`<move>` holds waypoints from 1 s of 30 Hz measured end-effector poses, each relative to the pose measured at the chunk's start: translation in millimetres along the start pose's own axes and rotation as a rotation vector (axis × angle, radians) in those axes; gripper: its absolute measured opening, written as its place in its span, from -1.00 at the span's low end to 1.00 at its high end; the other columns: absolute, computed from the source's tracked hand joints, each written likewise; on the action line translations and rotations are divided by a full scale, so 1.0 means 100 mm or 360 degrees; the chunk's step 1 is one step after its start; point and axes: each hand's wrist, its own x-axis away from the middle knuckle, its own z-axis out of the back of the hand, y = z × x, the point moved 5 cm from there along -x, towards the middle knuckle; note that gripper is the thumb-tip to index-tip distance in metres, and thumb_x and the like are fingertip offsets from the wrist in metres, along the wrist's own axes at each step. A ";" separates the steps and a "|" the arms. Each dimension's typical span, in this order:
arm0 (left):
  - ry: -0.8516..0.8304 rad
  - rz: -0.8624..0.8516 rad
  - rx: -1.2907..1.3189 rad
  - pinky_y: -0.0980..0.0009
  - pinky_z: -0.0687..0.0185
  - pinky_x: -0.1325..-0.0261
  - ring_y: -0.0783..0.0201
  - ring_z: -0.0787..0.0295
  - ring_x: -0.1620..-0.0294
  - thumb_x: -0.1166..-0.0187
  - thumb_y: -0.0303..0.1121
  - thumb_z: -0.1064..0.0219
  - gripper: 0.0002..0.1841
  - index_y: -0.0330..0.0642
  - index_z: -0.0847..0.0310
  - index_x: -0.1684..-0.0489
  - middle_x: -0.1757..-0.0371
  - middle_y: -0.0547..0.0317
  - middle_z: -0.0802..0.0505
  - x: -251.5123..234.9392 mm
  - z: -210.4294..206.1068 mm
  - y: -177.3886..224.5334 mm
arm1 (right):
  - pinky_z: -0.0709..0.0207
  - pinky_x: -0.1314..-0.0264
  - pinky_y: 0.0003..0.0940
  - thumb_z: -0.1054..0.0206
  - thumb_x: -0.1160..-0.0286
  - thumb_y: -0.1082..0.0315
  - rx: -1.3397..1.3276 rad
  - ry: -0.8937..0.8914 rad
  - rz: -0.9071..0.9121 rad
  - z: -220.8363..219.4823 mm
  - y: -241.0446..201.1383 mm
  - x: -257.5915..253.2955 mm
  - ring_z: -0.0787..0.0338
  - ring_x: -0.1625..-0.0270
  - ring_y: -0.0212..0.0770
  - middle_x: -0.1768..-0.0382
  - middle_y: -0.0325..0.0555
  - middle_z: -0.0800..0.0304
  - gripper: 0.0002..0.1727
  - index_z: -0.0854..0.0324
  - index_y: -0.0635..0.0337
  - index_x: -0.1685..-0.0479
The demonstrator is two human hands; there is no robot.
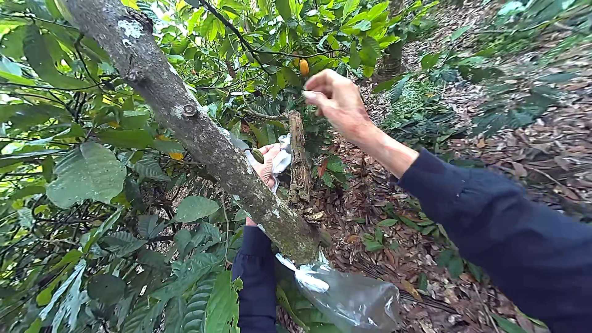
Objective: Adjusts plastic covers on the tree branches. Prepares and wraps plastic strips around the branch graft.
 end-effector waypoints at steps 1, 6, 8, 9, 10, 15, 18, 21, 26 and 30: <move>-0.0077 -0.0110 -0.0023 0.50 -0.74 0.26 0.42 -0.78 0.32 -0.56 -0.42 -0.43 -0.79 -0.21 -0.75 -0.09 0.23 0.18 -0.87 0.03 0.10 -0.06 | -0.78 0.08 -0.14 -0.29 -0.69 0.25 -0.0027 0.0039 -0.0076 0.05 0.14 0.10 -0.86 0.18 -0.19 0.09 -0.08 -0.85 -0.75 -0.66 0.16 -0.18; 0.0037 0.0058 -0.0499 0.53 -0.52 0.50 0.44 -0.57 0.60 -0.50 -0.51 -0.47 -0.94 -0.30 -0.74 0.21 0.51 0.17 -0.75 -0.05 -0.12 0.16 | -0.71 0.22 -0.26 -0.40 -0.59 0.28 -0.0446 -0.0204 -0.0299 -0.20 0.59 0.72 -0.81 0.21 -0.22 0.06 -0.12 -0.86 -0.77 -0.72 0.09 -0.13; 0.0024 0.0071 -0.0496 0.54 -0.46 0.57 0.44 -0.53 0.66 -0.51 -0.50 -0.47 -0.94 -0.32 -0.75 0.24 0.56 0.15 -0.74 -0.09 -0.17 0.16 | -0.66 0.23 -0.31 -0.40 -0.60 0.33 -0.0608 -0.0285 -0.0369 -0.38 0.63 0.78 -0.77 0.21 -0.23 0.01 -0.10 -0.84 -0.70 -0.70 0.10 -0.26; 0.0015 0.0057 -0.0457 0.55 -0.49 0.55 0.44 -0.56 0.64 -0.51 -0.51 -0.47 -0.94 -0.32 -0.75 0.24 0.55 0.15 -0.75 -0.09 -0.17 0.15 | -0.65 0.22 -0.32 -0.37 -0.62 0.36 -0.0673 -0.0314 -0.0400 -0.46 0.64 0.78 -0.75 0.21 -0.24 -0.03 -0.09 -0.83 -0.65 -0.66 0.11 -0.35; 0.0017 0.0043 -0.0414 0.55 -0.52 0.54 0.44 -0.58 0.63 -0.49 -0.51 -0.48 -0.93 -0.33 -0.75 0.23 0.54 0.15 -0.76 -0.09 -0.16 0.14 | -0.62 0.23 -0.34 -0.35 -0.64 0.38 -0.0743 -0.0327 -0.0427 -0.53 0.68 0.76 -0.72 0.22 -0.26 -0.06 -0.09 -0.81 -0.62 -0.63 0.10 -0.42; 0.0050 0.0066 -0.0400 0.63 -0.46 0.59 0.49 -0.54 0.67 -0.52 -0.52 -0.46 -0.94 -0.32 -0.71 0.21 0.55 0.18 -0.72 0.01 -0.17 0.17 | -0.48 0.34 -0.52 -0.26 -0.67 0.46 -0.1035 -0.0330 -0.0526 -0.74 0.78 0.73 -0.61 0.35 -0.41 0.02 -0.15 -0.82 -0.63 -0.64 0.13 -0.41; 0.0084 0.0089 -0.0349 0.59 -0.48 0.54 0.48 -0.56 0.63 -0.48 -0.55 -0.46 -0.93 -0.34 -0.72 0.21 0.52 0.16 -0.75 0.03 -0.20 0.17 | -0.51 0.29 -0.55 -0.20 -0.66 0.52 -0.1167 -0.0331 -0.0534 -0.83 0.77 0.76 -0.61 0.34 -0.44 0.08 -0.18 -0.81 -0.63 -0.63 0.16 -0.39; 0.0069 0.0055 -0.0365 0.58 -0.51 0.52 0.47 -0.57 0.62 -0.48 -0.53 -0.48 -0.92 -0.34 -0.74 0.20 0.51 0.16 -0.76 0.00 -0.18 0.16 | -0.54 0.25 -0.54 -0.20 -0.64 0.54 -0.1219 -0.0291 -0.0546 -0.90 0.73 0.75 -0.67 0.26 -0.43 -0.04 -0.16 -0.83 -0.58 -0.62 0.13 -0.45; 0.0105 -0.0001 -0.0324 0.57 -0.53 0.47 0.47 -0.59 0.56 -0.49 -0.53 -0.46 -0.93 -0.32 -0.72 0.20 0.48 0.17 -0.75 0.01 -0.17 0.15 | -0.70 -0.01 -0.42 -0.28 -0.62 0.50 -0.1315 -0.0211 -0.0562 -1.00 0.74 0.73 -0.80 0.05 -0.37 -0.09 -0.15 -0.85 -0.63 -0.67 0.14 -0.38; 0.0260 -0.0163 -0.0121 0.55 -0.62 0.30 0.45 -0.66 0.42 -0.55 -0.56 -0.38 -0.94 -0.32 -0.66 0.15 0.37 0.16 -0.76 0.05 -0.16 0.18 | -0.69 -0.07 -0.40 -0.24 -0.67 0.46 -0.1329 -0.0123 -0.0592 -0.99 0.72 0.80 -0.80 0.01 -0.37 -0.10 -0.15 -0.85 -0.66 -0.68 0.16 -0.35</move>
